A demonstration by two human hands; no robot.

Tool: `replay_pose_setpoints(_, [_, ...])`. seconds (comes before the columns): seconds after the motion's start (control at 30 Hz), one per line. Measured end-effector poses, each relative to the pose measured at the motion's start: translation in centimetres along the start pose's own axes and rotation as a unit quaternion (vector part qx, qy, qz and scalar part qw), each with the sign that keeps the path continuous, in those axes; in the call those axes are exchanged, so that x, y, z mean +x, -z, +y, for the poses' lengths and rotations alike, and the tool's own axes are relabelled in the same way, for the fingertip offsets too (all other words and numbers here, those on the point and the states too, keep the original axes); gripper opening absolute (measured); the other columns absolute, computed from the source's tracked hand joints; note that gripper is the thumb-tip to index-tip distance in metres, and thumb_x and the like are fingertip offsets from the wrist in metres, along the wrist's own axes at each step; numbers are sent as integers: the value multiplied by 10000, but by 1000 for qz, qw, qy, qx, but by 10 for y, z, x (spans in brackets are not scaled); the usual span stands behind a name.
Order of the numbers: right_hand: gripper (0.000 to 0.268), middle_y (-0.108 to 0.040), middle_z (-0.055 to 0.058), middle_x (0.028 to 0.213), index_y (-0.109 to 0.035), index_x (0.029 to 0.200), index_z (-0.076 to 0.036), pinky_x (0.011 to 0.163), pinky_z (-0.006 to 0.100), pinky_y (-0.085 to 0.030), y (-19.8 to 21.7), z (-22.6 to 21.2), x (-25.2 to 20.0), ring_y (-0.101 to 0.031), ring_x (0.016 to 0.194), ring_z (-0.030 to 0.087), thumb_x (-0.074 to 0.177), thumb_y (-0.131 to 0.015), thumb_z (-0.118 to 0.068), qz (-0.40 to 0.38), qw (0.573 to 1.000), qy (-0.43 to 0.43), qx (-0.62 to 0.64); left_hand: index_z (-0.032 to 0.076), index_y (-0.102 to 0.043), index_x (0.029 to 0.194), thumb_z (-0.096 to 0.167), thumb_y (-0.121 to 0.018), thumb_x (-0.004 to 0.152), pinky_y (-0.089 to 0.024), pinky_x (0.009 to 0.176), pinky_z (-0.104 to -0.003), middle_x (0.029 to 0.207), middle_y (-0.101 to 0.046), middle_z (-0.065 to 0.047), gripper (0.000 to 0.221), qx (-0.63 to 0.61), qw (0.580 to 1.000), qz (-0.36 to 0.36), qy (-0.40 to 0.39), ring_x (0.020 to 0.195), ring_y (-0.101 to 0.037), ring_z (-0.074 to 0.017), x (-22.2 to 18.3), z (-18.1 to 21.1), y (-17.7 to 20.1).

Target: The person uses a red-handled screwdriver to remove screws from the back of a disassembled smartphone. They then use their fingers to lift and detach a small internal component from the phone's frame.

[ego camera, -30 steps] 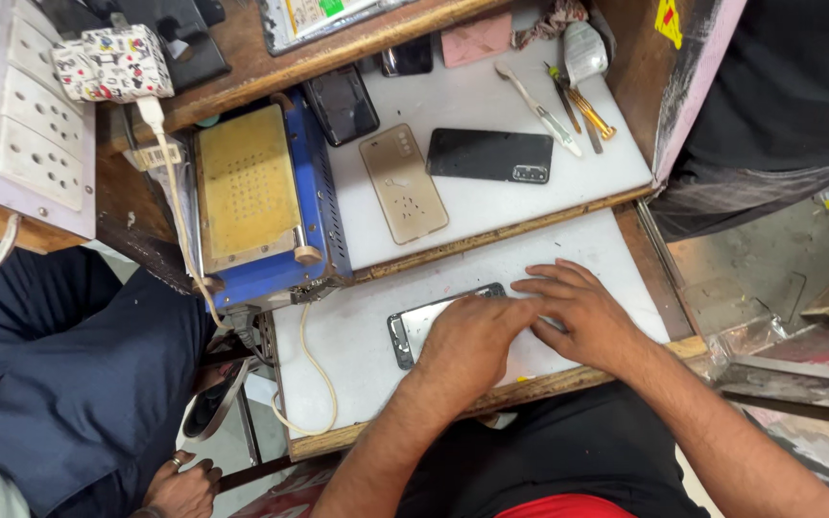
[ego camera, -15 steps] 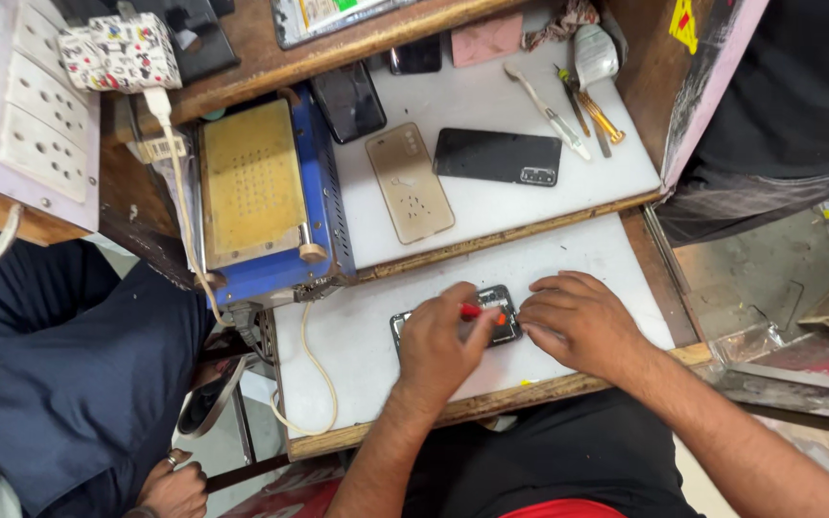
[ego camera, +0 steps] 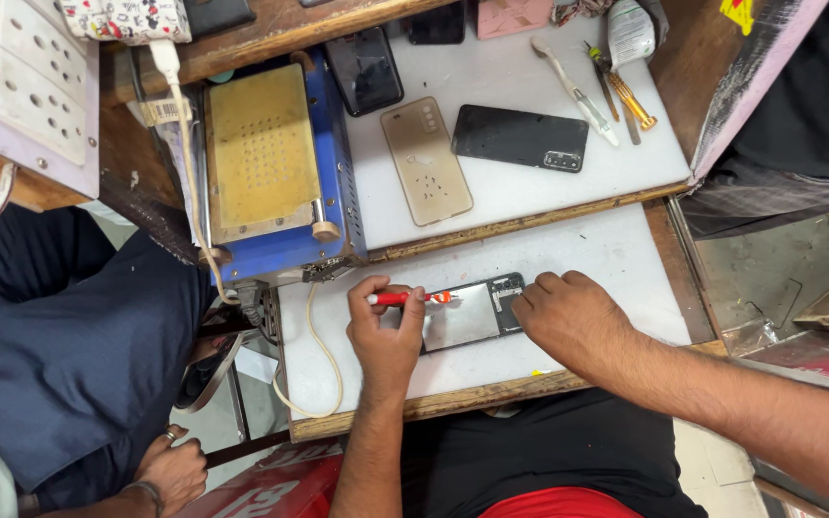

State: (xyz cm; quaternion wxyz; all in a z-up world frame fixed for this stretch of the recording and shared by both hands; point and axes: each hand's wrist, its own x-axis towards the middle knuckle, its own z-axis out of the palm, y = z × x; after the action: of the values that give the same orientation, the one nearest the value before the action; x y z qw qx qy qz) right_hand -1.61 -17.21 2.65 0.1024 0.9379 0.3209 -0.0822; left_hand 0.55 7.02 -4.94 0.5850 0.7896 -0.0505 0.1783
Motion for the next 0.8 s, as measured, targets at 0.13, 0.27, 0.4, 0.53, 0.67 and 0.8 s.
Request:
replay_pose_setpoints(0.13, [247, -664, 62, 855, -641, 958, -50, 634, 332, -534, 0, -2, 4, -638, 854, 202, 768, -767, -145, -29, 999, 11, -44, 41, -530, 1197, 85, -807, 910, -602, 803, -315, 892, -763, -100, 401, 15, 1000, 0, -15, 843, -761, -186, -1, 1, -2])
replay_pose_setpoints(0.27, [267, -646, 58, 862, -628, 970, -50, 610, 318, -528, -4, -3, 2, -630, 854, 190, 772, -772, -157, -25, 998, 4, -54, 49, -525, 1187, 95, -801, 916, -615, 791, -308, 911, -761, -101, 389, 4, 1000, 7, 1, 841, -762, -181, -2, 2, -1])
replay_pose_setpoints(0.4, [268, -638, 54, 875, -622, 975, -57, 603, 305, -540, -3, -2, 0, -629, 850, 183, 763, -757, -150, -5, 998, -11, -62, 51, -511, 1211, 91, -791, 926, -621, 794, -320, 902, -760, -109, 402, 9, 1000, 10, 0, 850, -768, -192, -1, 0, 0])
replay_pose_setpoints(0.53, [156, -629, 71, 825, -617, 902, -70, 602, 369, -559, 8, 10, 10, -645, 768, 234, 839, -685, -195, 147, 985, -65, 65, 40, -382, 1348, 43, -695, 973, -635, 807, -331, 923, -735, -108, 488, -21, 1000, -1, 10, 887, -762, -192, -3, -5, 1])
replay_pose_setpoints(0.67, [149, -641, 93, 885, -626, 977, -59, 542, 414, -544, 20, 27, 55, -668, 668, 284, 939, -639, -203, 251, 949, -100, 161, 29, -234, 1463, -14, -577, 1003, -601, 786, -326, 935, -653, -100, 576, -82, 997, -9, 0, 844, -687, -171, -6, -10, -3])
replay_pose_setpoints(0.8, [127, -656, 106, 936, -641, 1009, -77, 581, 439, -561, 34, 48, 110, -693, 699, 321, 953, -638, -191, 284, 926, -106, 225, 22, -241, 1472, -23, -562, 1005, -581, 807, -325, 916, -642, -95, 568, -74, 997, -12, -6, 836, -668, -163, -5, -9, -2])
